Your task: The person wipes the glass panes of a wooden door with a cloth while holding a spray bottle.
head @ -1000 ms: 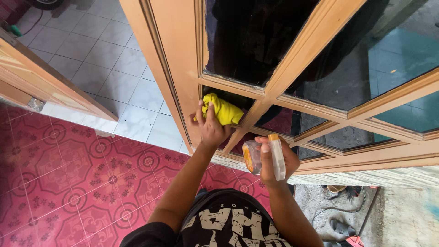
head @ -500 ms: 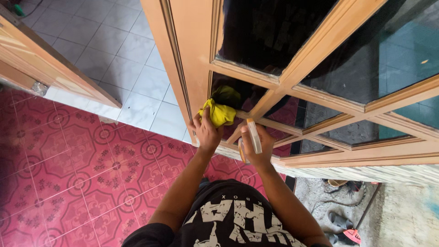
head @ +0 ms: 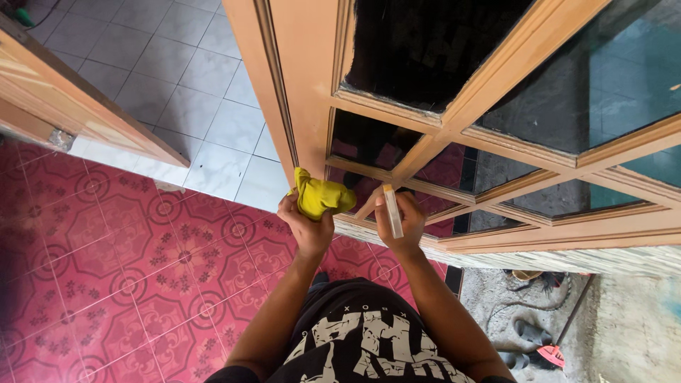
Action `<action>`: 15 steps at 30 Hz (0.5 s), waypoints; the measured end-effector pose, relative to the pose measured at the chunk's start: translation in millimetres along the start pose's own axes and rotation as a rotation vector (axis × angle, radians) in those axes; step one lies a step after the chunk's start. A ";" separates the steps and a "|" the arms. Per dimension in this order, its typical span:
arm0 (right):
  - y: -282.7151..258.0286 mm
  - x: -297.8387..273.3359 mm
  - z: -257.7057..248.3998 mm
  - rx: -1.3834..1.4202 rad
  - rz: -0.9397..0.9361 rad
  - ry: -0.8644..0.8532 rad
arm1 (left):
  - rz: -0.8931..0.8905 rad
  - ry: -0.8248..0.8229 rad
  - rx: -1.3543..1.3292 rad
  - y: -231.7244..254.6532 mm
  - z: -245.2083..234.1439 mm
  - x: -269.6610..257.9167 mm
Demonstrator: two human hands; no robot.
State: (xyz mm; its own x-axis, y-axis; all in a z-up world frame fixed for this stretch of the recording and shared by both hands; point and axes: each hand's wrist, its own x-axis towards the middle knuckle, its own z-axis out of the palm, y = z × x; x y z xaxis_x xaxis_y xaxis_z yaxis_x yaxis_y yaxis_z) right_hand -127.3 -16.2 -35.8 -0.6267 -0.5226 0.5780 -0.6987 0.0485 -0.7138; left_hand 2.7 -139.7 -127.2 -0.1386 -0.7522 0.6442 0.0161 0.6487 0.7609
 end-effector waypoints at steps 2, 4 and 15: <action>-5.4 0.4 -5.8 0.004 0.020 0.002 | 0.023 0.011 0.001 1.7 10.6 0.8; -9.9 1.3 -12.6 0.029 0.004 0.018 | 0.044 0.020 0.001 4.0 25.9 5.7; -19.1 -4.0 -57.6 0.091 0.178 0.130 | 0.565 0.150 0.251 -19.9 131.4 35.4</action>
